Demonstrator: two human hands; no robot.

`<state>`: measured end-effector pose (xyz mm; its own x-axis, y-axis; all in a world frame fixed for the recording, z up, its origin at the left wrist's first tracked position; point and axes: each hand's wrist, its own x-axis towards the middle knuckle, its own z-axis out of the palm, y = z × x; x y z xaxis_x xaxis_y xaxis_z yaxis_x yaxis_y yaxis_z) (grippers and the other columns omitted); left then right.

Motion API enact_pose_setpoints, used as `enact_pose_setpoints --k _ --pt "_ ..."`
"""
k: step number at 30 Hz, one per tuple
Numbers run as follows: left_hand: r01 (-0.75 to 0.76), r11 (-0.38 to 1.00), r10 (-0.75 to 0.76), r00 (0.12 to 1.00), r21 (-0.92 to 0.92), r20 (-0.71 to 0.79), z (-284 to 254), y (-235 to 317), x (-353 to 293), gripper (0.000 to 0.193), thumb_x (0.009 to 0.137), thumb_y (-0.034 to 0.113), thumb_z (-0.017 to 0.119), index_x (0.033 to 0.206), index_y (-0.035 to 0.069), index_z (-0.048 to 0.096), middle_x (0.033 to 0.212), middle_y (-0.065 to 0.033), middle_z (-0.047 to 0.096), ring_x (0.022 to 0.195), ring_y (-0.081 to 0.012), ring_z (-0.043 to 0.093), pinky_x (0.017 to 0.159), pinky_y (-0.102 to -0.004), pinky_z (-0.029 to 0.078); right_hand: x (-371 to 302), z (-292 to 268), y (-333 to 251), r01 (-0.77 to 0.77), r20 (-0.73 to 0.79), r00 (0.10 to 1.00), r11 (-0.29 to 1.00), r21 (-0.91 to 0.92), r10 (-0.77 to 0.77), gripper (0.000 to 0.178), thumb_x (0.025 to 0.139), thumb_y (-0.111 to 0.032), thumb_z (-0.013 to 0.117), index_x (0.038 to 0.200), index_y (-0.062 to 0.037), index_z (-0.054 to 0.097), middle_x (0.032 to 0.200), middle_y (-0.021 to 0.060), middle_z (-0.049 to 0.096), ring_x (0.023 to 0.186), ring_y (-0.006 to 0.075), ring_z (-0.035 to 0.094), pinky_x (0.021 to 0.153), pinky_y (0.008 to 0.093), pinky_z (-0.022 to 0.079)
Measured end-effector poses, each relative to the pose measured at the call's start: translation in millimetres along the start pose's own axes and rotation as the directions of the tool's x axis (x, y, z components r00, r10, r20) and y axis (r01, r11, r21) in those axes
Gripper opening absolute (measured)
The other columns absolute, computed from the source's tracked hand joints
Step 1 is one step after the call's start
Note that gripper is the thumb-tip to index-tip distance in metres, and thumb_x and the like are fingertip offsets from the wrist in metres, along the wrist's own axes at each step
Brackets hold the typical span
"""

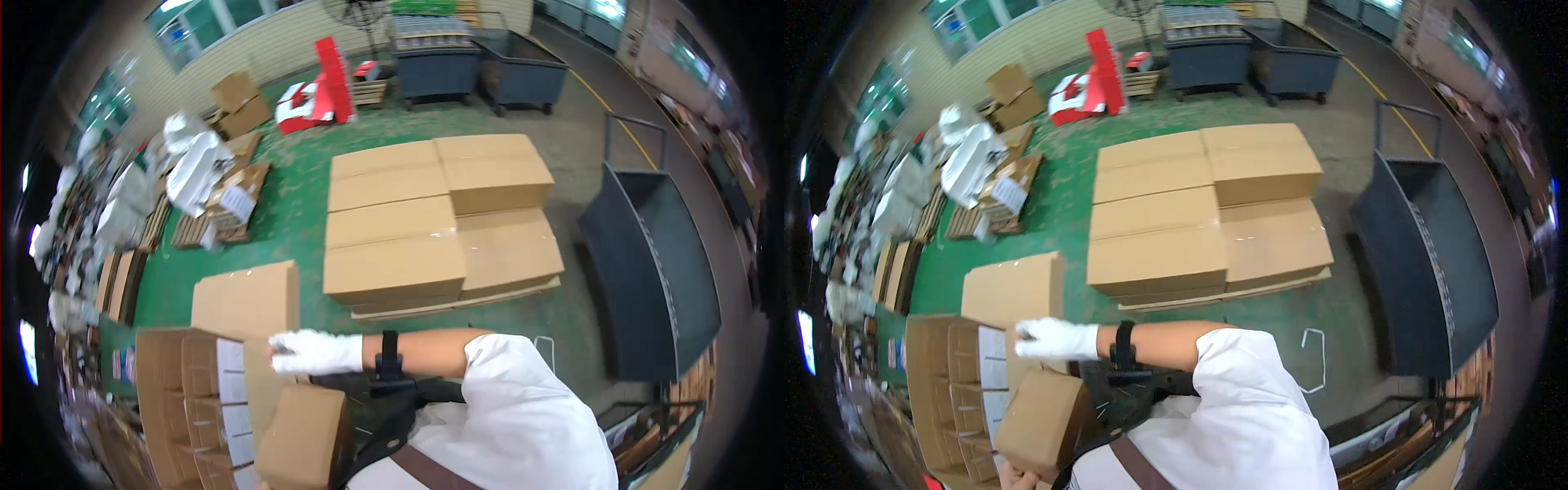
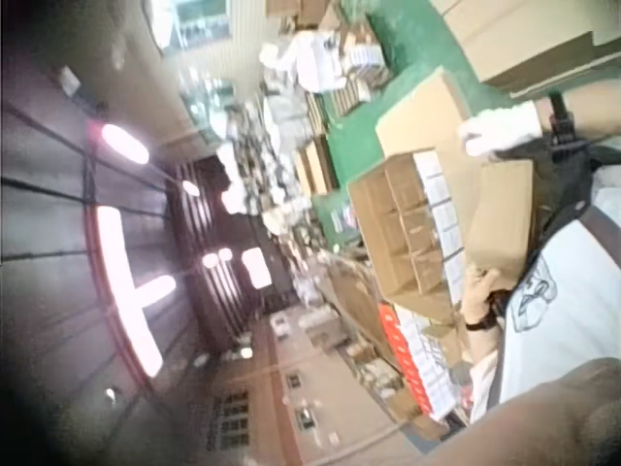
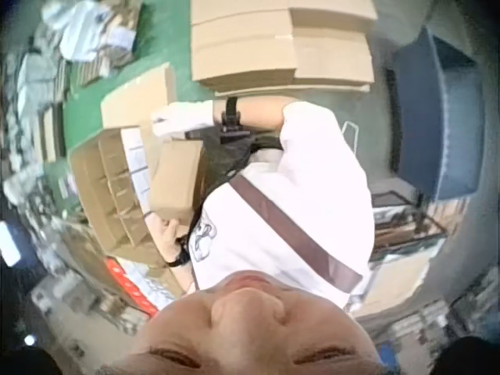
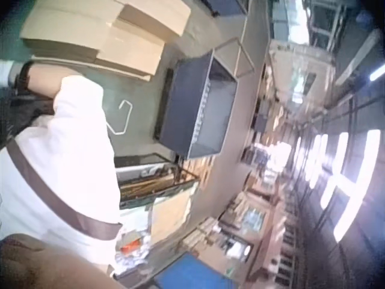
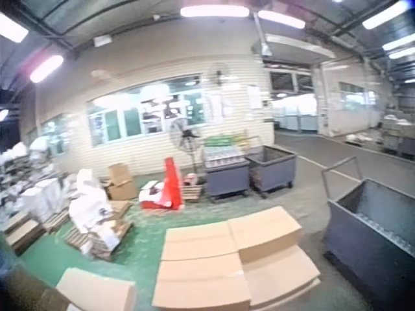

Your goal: The person assembles a cardboard box, places multiple red product boxes inside, and seals the package with tape. They then move the sealed box to a stack of other boxes.

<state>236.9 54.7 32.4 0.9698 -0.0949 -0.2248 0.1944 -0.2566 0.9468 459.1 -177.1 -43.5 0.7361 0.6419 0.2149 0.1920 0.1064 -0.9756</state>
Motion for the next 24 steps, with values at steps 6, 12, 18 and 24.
enact_pose_setpoints --k 6,12,18,24 --pt "0.182 0.926 -0.305 0.877 0.331 0.371 58 38 61 0.010 0.090 0.009 0.063 0.083 0.002 0.062 0.070 0.0040 0.055 0.063 -0.0070 0.046 0.054 -0.0249 0.037 -94 1 -65 0.294 0.363 0.923 0.839 -0.458 -0.126 0.038 0.077 -0.037 0.060 0.068 -0.0018 0.068 0.059 0.0220 0.058 0.058 0.0391 0.061 0.053 0.0454 0.049" --pt "0.381 0.924 -0.379 0.923 -0.018 0.067 47 2 37 0.031 0.087 0.010 0.066 0.117 0.001 0.060 0.107 -0.0054 0.065 0.076 -0.0124 0.059 0.067 -0.0276 0.048 -157 -31 -35 -0.030 -0.332 0.937 0.925 -0.378 -0.105 0.039 0.079 -0.034 0.067 0.060 -0.0008 0.061 0.056 0.0176 0.057 0.048 0.0284 0.055 0.047 0.0381 0.043" --pt "0.403 0.915 -0.379 0.837 0.023 0.396 2 -35 51 0.047 0.079 0.008 0.073 0.122 0.001 0.056 0.099 -0.0092 0.066 0.080 -0.0136 0.063 0.063 -0.0278 0.049 -130 -109 41 -0.274 -0.396 0.917 0.794 -0.543 0.045 0.038 0.083 -0.039 0.062 0.067 -0.0043 0.064 0.066 0.0156 0.063 0.058 0.0333 0.059 0.057 0.0426 0.048" --pt "0.395 0.882 -0.468 0.799 0.257 0.378 49 -10 74 0.041 0.081 0.027 0.074 0.107 -0.001 0.060 0.091 -0.0045 0.062 0.079 -0.0145 0.057 0.066 -0.0256 0.044 -92 -30 -51 0.312 0.362 0.922 0.824 -0.473 -0.141 0.041 0.079 -0.042 0.061 0.072 -0.0018 0.065 0.061 0.0192 0.057 0.059 0.0376 0.058 0.058 0.0434 0.049"
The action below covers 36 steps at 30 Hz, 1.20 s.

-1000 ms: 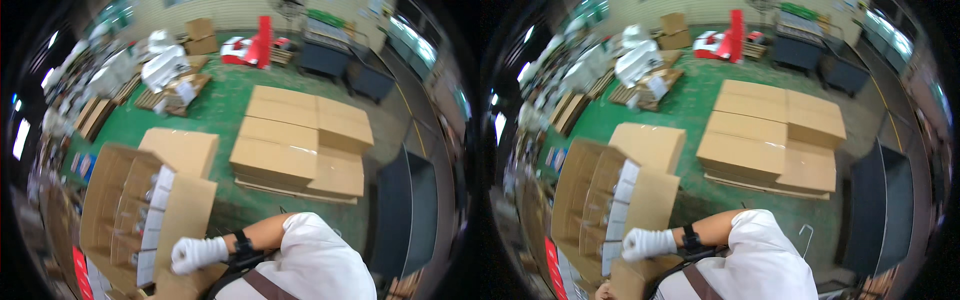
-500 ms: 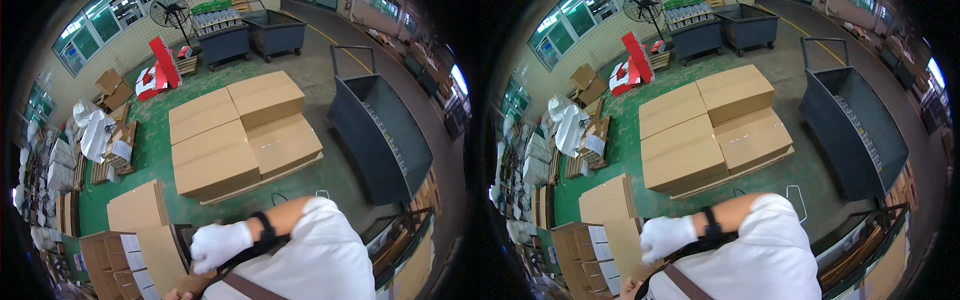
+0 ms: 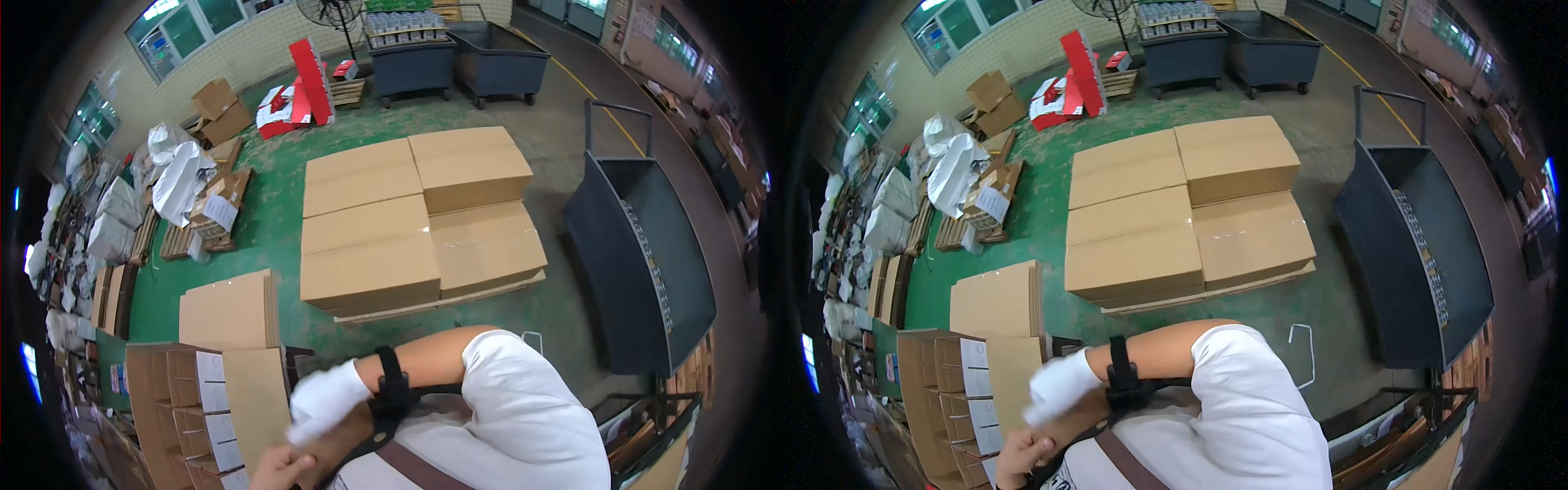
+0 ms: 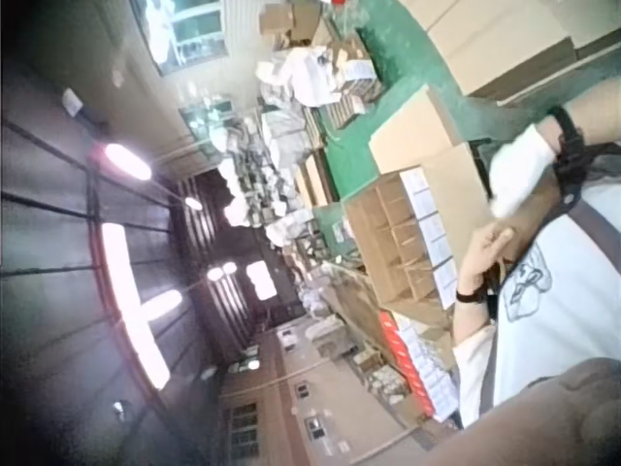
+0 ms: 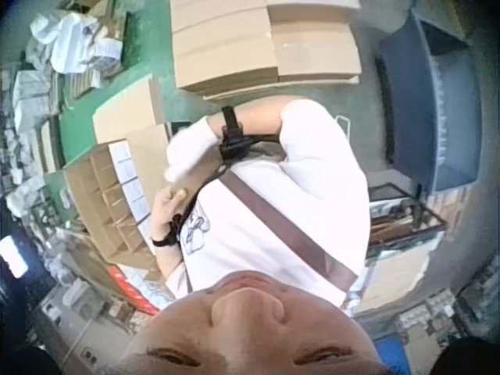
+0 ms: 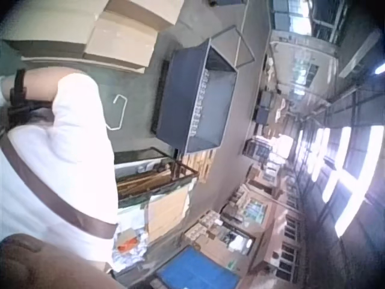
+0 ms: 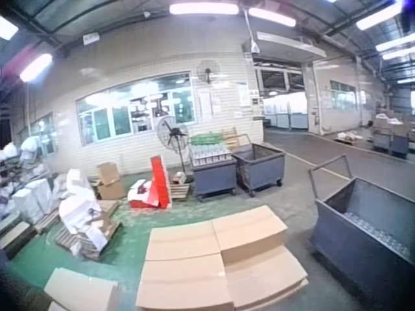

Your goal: The person assembles a cardboard box, places multiple red product boxes inside, and seals the package with tape. They then move the sealed box to a stack of other boxes.

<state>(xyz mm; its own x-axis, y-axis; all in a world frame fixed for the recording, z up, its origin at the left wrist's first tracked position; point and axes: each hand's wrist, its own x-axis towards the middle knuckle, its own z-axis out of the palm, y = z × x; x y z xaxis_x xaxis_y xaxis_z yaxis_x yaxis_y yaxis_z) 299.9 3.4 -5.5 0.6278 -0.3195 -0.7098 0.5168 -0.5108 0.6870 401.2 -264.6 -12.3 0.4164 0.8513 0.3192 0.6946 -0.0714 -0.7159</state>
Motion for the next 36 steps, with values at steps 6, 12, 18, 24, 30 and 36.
enact_pose_setpoints --k 6,12,18,24,30,36 --pt "-0.039 0.998 0.030 0.984 -0.046 -0.176 33 6 -38 0.019 0.095 0.023 0.059 0.099 0.005 0.064 0.078 0.0027 0.060 0.069 -0.0085 0.052 0.061 -0.0252 0.042 -49 2 -3 -0.159 -0.183 0.967 0.980 0.120 0.179 0.034 0.080 -0.031 0.065 0.063 -0.0022 0.062 0.058 0.0166 0.056 0.052 0.0318 0.054 0.049 0.0380 0.043" --pt "-0.338 0.927 0.331 0.941 -0.162 -0.066 -7 -39 -21 0.038 0.083 0.016 0.073 0.112 -0.005 0.063 0.108 -0.0085 0.067 0.103 -0.0159 0.060 0.089 -0.0310 0.046 -61 20 89 -0.344 -0.161 0.697 0.523 0.780 0.699 0.033 0.085 -0.032 0.068 0.072 -0.0022 0.068 0.066 0.0066 0.064 0.062 0.0112 0.056 0.060 0.0323 0.047" --pt "-0.339 0.940 0.336 0.938 -0.031 -0.087 27 16 12 0.027 0.095 0.025 0.061 0.107 0.000 0.064 0.079 0.0032 0.060 0.074 -0.0046 0.052 0.065 -0.0229 0.044 12 -8 47 0.028 -0.133 0.991 0.986 0.166 -0.006 0.034 0.086 -0.036 0.062 0.092 -0.0031 0.069 0.079 0.0165 0.067 0.076 0.0294 0.066 0.068 0.0391 0.052" --pt "-0.116 0.974 0.092 0.987 -0.195 -0.129 49 -17 -31 0.024 0.097 0.023 0.060 0.109 0.003 0.063 0.073 0.0033 0.058 0.070 -0.0056 0.053 0.060 -0.0243 0.044 -20 -24 5 -0.049 0.255 0.967 0.993 0.105 0.021 0.040 0.083 -0.038 0.063 0.065 -0.0028 0.063 0.059 0.0159 0.057 0.053 0.0339 0.056 0.050 0.0408 0.045" --pt "-0.392 0.862 0.318 0.911 -0.321 -0.261 29 -67 -73 0.038 0.087 0.013 0.070 0.121 0.000 0.059 0.112 -0.0089 0.066 0.107 -0.0194 0.060 0.097 -0.0353 0.045 -15 -13 48 -0.390 -0.152 0.806 0.707 0.589 0.571 0.028 0.088 -0.018 0.064 0.065 -0.0019 0.065 0.057 0.0034 0.061 0.056 0.0091 0.057 0.053 0.0279 0.044" --pt "-0.419 0.907 0.303 0.718 -0.041 -0.626 62 -79 -82 0.057 0.077 0.023 0.080 0.121 0.001 0.050 0.102 -0.0121 0.068 0.098 -0.0240 0.064 0.089 -0.0353 0.049 46 36 90 -0.469 -0.092 0.754 0.632 0.617 0.650 0.038 0.094 -0.024 0.052 0.065 -0.0013 0.062 0.061 0.0094 0.062 0.054 0.0162 0.055 0.052 0.0315 0.044"
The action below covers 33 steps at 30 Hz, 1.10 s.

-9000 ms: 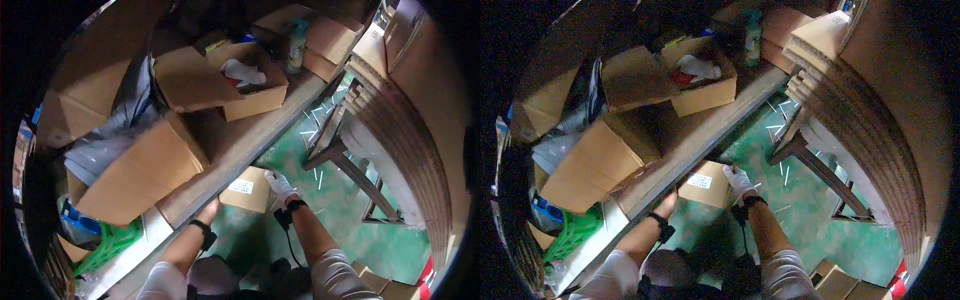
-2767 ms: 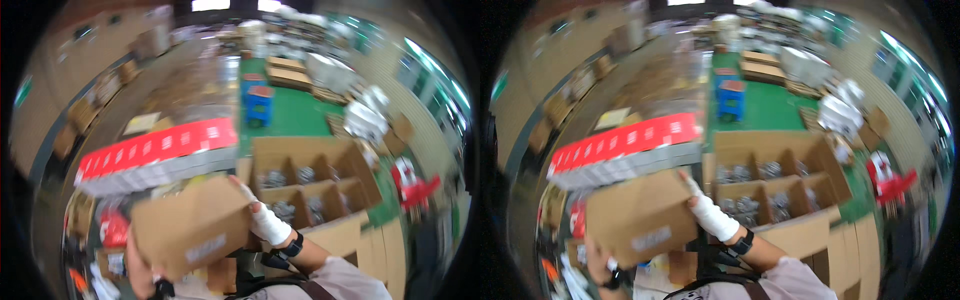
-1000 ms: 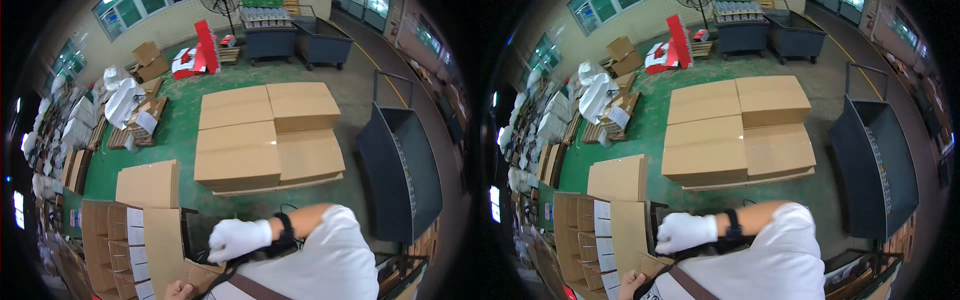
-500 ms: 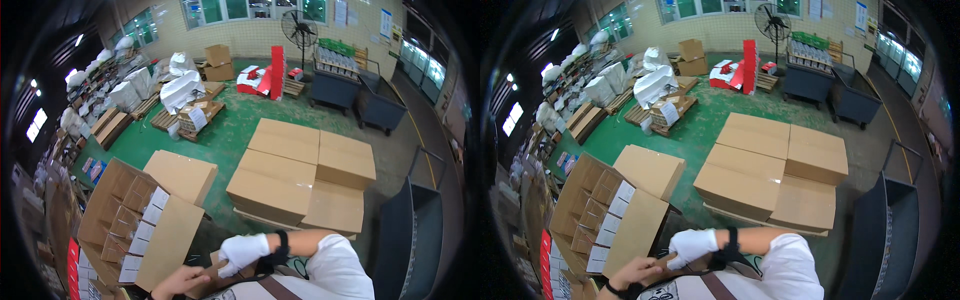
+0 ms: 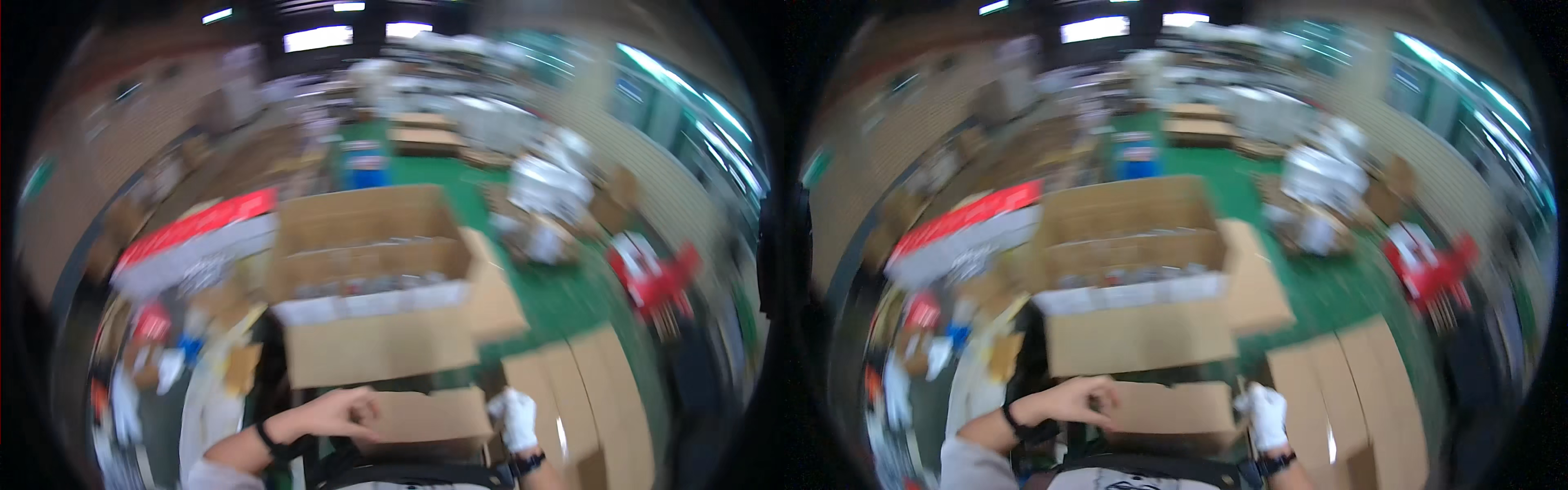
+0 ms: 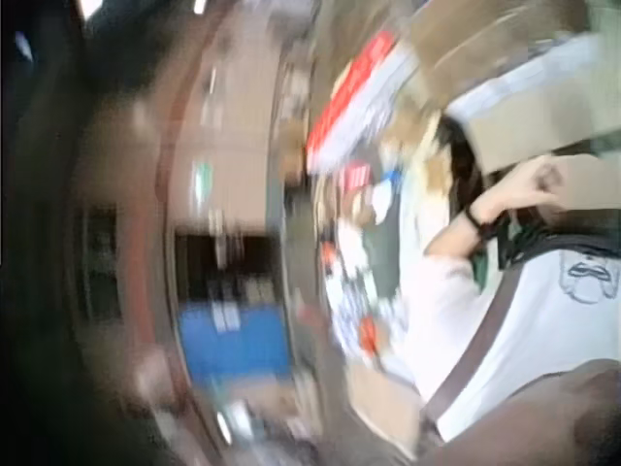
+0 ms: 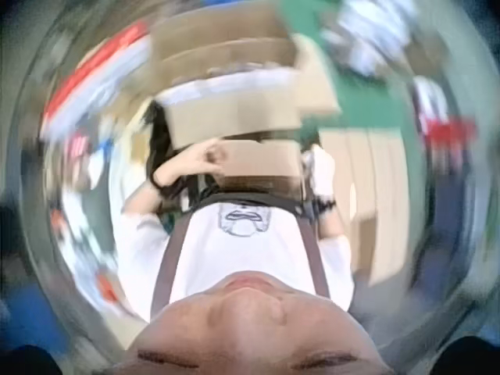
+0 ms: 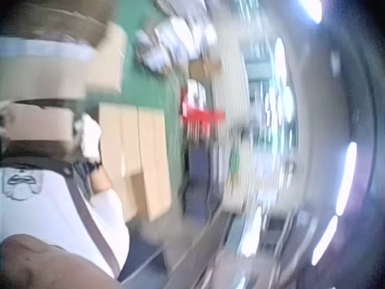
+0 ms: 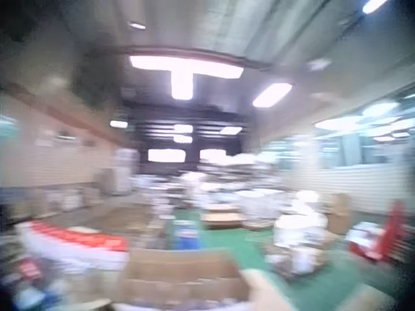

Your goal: The person assembles a cardboard box, places multiple red product boxes inside, and seals the package with tape. They then move the sealed box to a stack of other boxes.

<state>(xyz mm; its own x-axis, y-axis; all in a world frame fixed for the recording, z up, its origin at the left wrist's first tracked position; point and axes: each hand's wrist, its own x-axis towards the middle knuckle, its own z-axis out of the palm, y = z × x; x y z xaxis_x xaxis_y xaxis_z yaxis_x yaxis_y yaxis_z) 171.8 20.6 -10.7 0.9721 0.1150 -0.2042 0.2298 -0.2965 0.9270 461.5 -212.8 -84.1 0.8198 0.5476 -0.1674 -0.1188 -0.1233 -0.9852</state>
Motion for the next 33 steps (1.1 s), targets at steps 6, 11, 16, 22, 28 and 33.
enact_pose_setpoints --k 6,11,16,22,28,33 --pt "0.270 0.954 -0.300 0.830 -0.132 -0.469 38 -31 -123 0.067 0.073 0.030 0.084 0.118 -0.002 0.045 0.111 -0.0159 0.064 0.093 -0.0236 0.066 0.080 -0.0350 0.053 2 88 -18 -0.170 0.249 0.944 0.967 -0.191 0.215 0.043 0.097 -0.037 0.053 0.069 -0.0048 0.060 0.065 0.0069 0.055 0.058 0.0176 0.050 0.053 0.0329 0.043" --pt "-0.673 0.347 -0.019 0.692 -0.654 -0.722 97 -91 -230 0.069 0.077 0.020 0.080 0.132 -0.003 0.046 0.121 -0.0148 0.062 0.107 -0.0195 0.061 0.093 -0.0346 0.049 -39 195 -24 0.020 0.382 0.921 0.970 -0.240 0.076 0.039 0.098 -0.036 0.052 0.076 -0.0039 0.058 0.069 0.0060 0.052 0.062 0.0174 0.047 0.056 0.0338 0.041" --pt "-0.408 0.733 -0.220 0.616 -0.545 -0.756 132 -103 -299 0.035 0.088 0.017 0.070 0.117 -0.003 0.063 0.106 -0.0014 0.068 0.095 -0.0078 0.058 0.087 -0.0263 0.047 -38 315 9 -0.100 0.610 0.786 0.994 -0.034 0.100 0.043 0.096 -0.050 0.047 0.087 -0.0092 0.058 0.086 0.0100 0.064 0.068 0.0200 0.057 0.063 0.0313 0.047" --pt "-0.372 0.862 -0.319 0.134 -0.346 -0.938 32 -107 -466 0.038 0.089 0.024 0.070 0.118 0.001 0.063 0.109 -0.0051 0.068 0.100 -0.0126 0.062 0.089 -0.0302 0.049 -94 429 11 -0.150 0.658 0.753 0.974 0.171 0.001 0.032 0.097 -0.045 0.050 0.101 -0.0147 0.059 0.094 0.0044 0.062 0.086 0.0194 0.061 0.071 0.0393 0.050" --pt "-0.672 0.726 -0.128 -0.339 0.145 -0.932 -172 -183 -602 0.046 0.093 0.024 0.063 0.130 0.001 0.047 0.122 -0.0106 0.059 0.111 -0.0220 0.057 0.094 -0.0380 0.048 -167 401 26 0.082 0.780 0.624 0.997 0.002 -0.053 0.023 0.096 -0.033 0.055 0.095 -0.0108 0.058 0.078 0.0061 0.063 0.070 0.0210 0.062 0.059 0.0369 0.052" --pt "-0.568 0.821 -0.497 -0.665 -0.055 -0.556 -202 -340 -675 0.061 0.090 0.040 0.063 0.133 0.001 0.044 0.131 -0.0164 0.050 0.112 -0.0327 0.054 0.085 -0.0400 0.049 -264 386 -39 0.331 0.682 0.731 0.890 -0.313 -0.032 0.031 0.095 -0.029 0.053 0.078 -0.0032 0.059 0.072 0.0075 0.056 0.067 0.0179 0.050 0.060 0.0336 0.043"
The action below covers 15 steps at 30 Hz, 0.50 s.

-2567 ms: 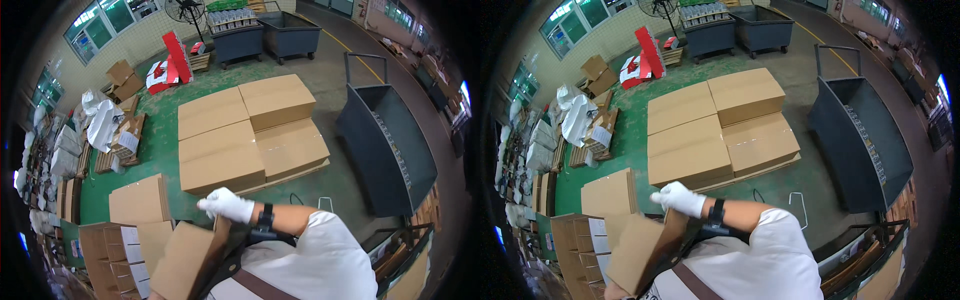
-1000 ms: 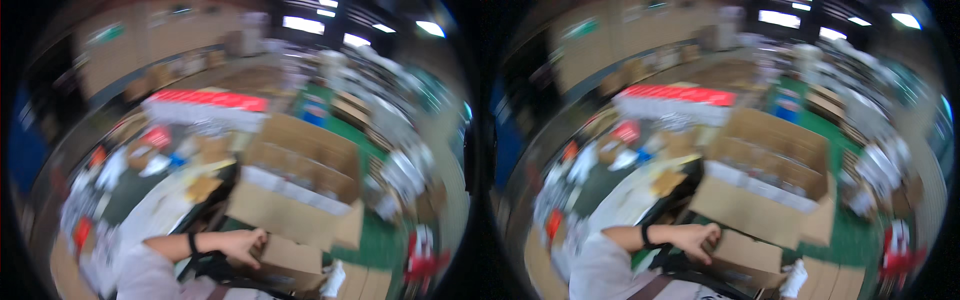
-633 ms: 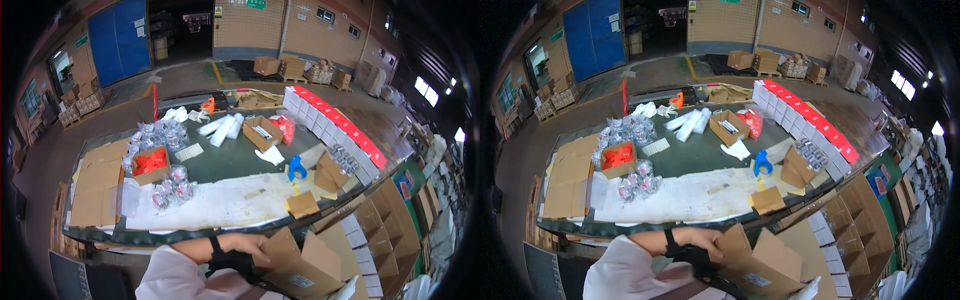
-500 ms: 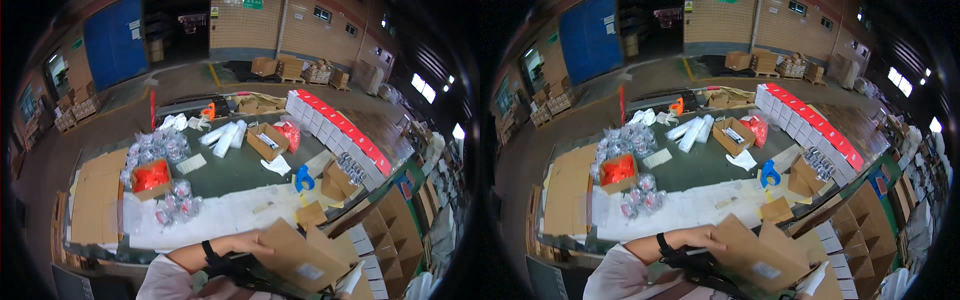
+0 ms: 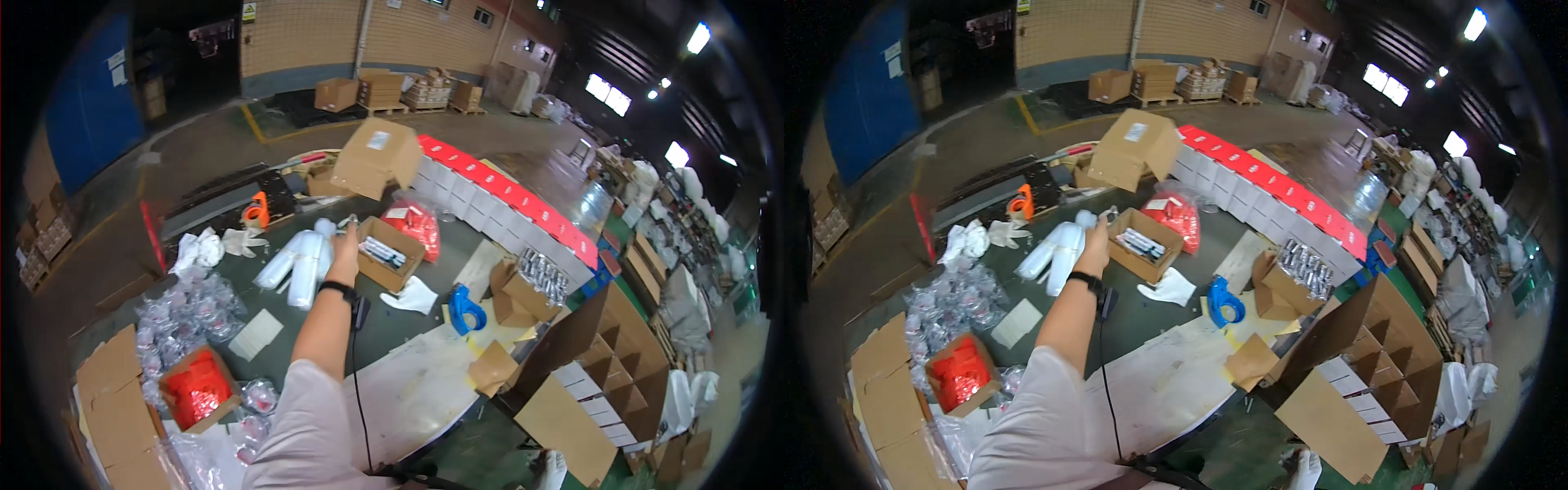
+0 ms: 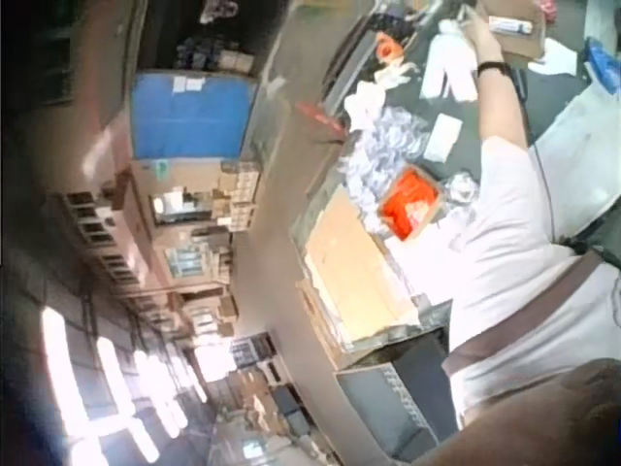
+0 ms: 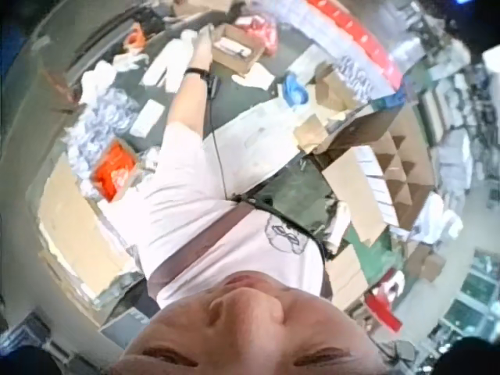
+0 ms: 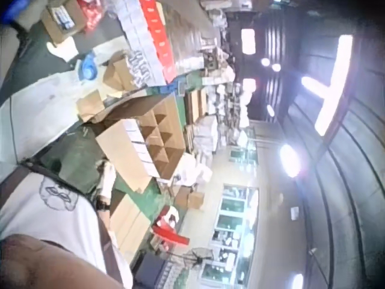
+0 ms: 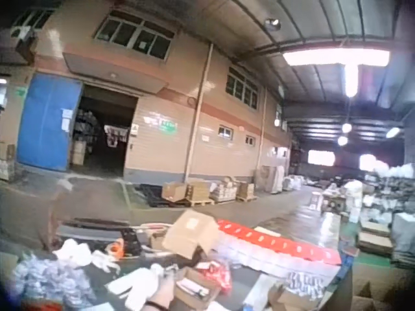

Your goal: The person assembles a cardboard box, places multiple red product boxes inside, and seals the package with tape. They then move the sealed box to a stack of other boxes.

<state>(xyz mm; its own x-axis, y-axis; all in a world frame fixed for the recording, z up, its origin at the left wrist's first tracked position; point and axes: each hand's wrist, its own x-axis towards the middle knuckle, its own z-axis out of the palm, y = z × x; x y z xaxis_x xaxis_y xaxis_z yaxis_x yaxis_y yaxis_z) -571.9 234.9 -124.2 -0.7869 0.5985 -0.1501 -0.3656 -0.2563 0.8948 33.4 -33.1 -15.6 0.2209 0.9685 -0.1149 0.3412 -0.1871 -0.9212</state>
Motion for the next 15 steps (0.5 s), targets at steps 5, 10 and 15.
enact_pose_setpoints --k 5,10,15 --pt "0.402 0.905 -0.423 0.809 0.141 0.408 59 -78 -151 0.040 0.092 0.032 0.062 0.123 0.009 0.054 0.116 -0.0100 0.061 0.100 -0.0172 0.061 0.078 -0.0311 0.047 -1 -95 117 -0.054 -0.132 0.990 0.999 0.004 0.054 0.025 0.097 -0.024 0.050 0.096 -0.0012 0.060 0.086 0.0112 0.064 0.077 0.0206 0.061 0.070 0.0339 0.051" --pt "0.417 0.796 -0.603 0.487 0.438 0.632 84 -51 -263 0.024 0.097 0.023 0.054 0.118 0.011 0.057 0.107 -0.0042 0.065 0.096 -0.0149 0.062 0.079 -0.0288 0.047 28 -84 99 -0.185 -0.118 0.966 0.934 0.306 0.231 0.015 0.092 -0.017 0.058 0.088 -0.0027 0.059 0.077 0.0080 0.065 0.066 0.0152 0.062 0.063 0.0279 0.051" --pt "0.133 0.800 -0.581 0.412 0.585 0.701 161 -93 -340 0.027 0.095 0.025 0.058 0.117 0.009 0.058 0.105 -0.0031 0.065 0.093 -0.0124 0.062 0.077 -0.0272 0.046 52 -141 150 -0.188 0.092 0.980 0.972 0.140 0.176 0.016 0.095 -0.016 0.058 0.098 -0.0010 0.061 0.082 0.0052 0.067 0.073 0.0118 0.064 0.066 0.0262 0.053"
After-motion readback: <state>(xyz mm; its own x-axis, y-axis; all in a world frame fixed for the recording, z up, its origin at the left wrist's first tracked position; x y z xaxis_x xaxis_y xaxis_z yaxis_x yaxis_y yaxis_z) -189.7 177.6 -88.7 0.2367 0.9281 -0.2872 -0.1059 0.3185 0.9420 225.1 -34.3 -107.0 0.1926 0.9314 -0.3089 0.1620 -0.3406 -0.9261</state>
